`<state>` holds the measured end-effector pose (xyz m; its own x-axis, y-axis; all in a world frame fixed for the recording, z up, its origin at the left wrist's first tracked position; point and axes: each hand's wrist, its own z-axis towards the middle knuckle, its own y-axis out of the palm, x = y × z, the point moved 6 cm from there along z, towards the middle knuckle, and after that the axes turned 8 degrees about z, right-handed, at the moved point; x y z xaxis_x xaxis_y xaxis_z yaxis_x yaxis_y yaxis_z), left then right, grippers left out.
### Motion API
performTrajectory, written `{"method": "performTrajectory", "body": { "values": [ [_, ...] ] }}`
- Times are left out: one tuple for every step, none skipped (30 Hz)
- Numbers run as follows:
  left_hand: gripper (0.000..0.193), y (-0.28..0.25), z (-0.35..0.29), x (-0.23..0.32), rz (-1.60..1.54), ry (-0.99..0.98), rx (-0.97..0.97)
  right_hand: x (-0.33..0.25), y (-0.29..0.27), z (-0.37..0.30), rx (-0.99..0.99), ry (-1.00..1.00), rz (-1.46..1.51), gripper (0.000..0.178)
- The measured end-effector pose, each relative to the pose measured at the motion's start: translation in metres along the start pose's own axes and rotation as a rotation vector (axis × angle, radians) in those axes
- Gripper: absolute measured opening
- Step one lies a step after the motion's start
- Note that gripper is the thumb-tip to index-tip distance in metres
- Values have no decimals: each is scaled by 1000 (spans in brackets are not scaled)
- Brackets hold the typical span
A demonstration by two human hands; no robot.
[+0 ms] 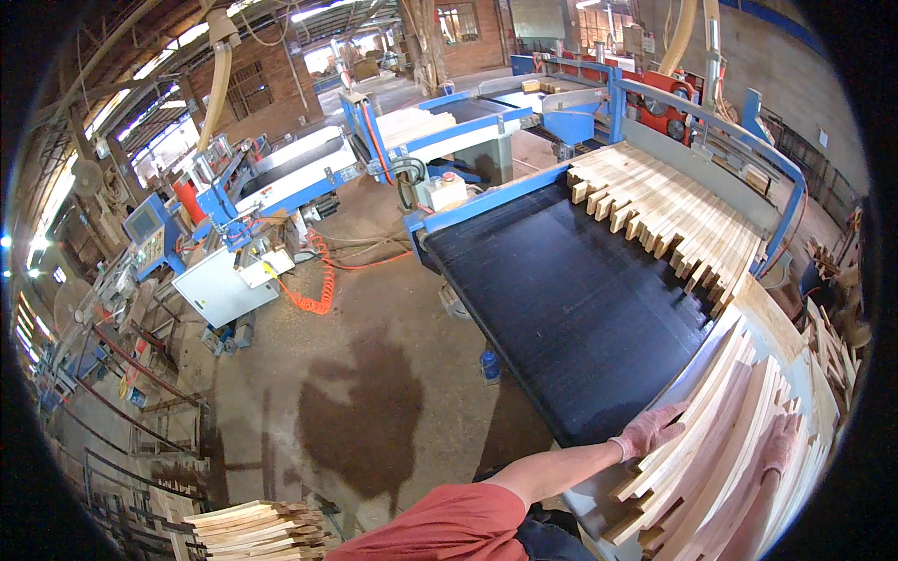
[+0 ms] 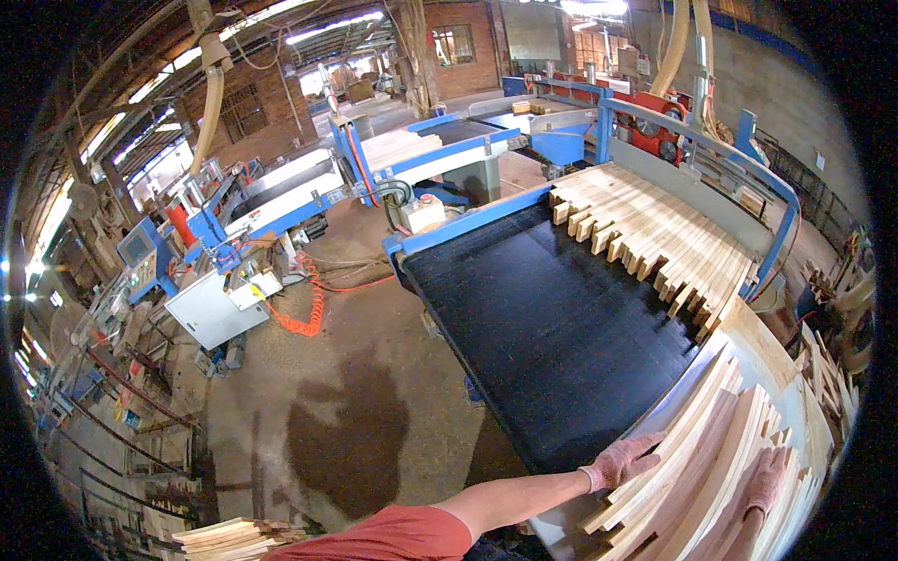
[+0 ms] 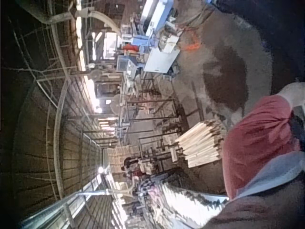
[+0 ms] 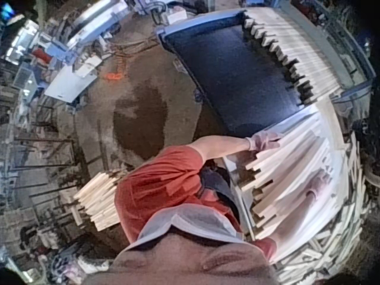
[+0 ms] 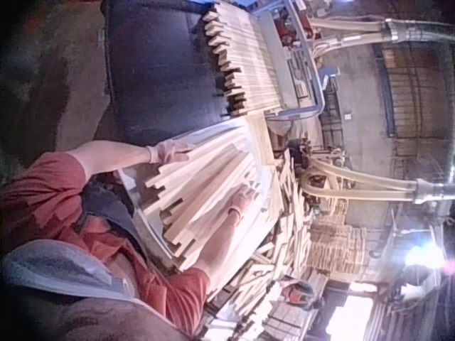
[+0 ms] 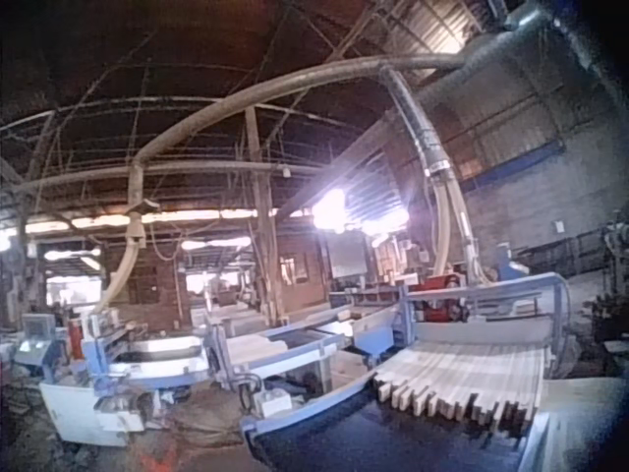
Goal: The person picks up stacks of wooden planks from a metal table and places them onto a conveyor belt. The person repeats this process, moving multiple stacks of wood from the table to the conveyor belt throughout the video.
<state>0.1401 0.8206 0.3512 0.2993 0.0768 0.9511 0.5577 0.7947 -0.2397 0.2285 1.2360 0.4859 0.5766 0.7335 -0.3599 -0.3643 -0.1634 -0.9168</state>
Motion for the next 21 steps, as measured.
{"method": "performTrajectory", "body": {
  "values": [
    [61,0,0,0,-13,-7,-6,3,0,1,4,-8,-5,67],
    [61,3,1,-2,-10,-2,1,6,1,3,9,-15,-11,67],
    [61,5,2,-6,-6,2,10,8,2,5,21,-24,-17,68],
    [61,6,2,-8,-2,6,18,9,3,6,33,-32,-24,68],
    [61,8,3,-11,-2,15,22,11,3,7,45,-41,-31,69],
    [62,7,3,-14,1,20,27,10,4,6,30,-25,-31,69],
    [62,6,3,-12,4,26,30,0,2,1,15,-6,-30,69],
    [62,4,2,-10,13,24,26,-5,2,-2,0,12,-30,69],
    [62,4,2,-9,20,27,21,-3,1,-2,10,9,-40,69],
    [62,3,2,-7,26,29,16,0,1,-1,20,7,-50,70],
    [63,3,2,-6,17,28,15,2,0,0,29,4,-60,70],
    [64,3,2,-7,9,24,14,0,0,-1,30,2,-57,70],
    [66,3,2,-8,1,20,14,-3,0,-2,31,0,-53,70],
    [66,3,2,-9,-1,17,16,-5,0,-3,31,-3,-49,70],
    [67,3,2,-10,-4,15,16,-6,0,-3,21,-3,-49,69],
    [67,4,2,-10,-8,13,16,-8,-1,-2,11,-3,-49,69],
    [67,3,1,-9,-6,15,17,-9,-1,-2,1,-3,-48,69],
    [68,2,1,-7,-7,20,12,-3,0,-1,24,-19,-38,68],
    [68,2,0,-5,-7,26,9,4,2,1,48,-36,-28,68],
    [69,4,1,-5,1,30,8,12,3,3,72,-54,-17,67],
    [69,5,1,-8,12,31,12,13,5,4,71,-54,-26,67]
  ]
}}
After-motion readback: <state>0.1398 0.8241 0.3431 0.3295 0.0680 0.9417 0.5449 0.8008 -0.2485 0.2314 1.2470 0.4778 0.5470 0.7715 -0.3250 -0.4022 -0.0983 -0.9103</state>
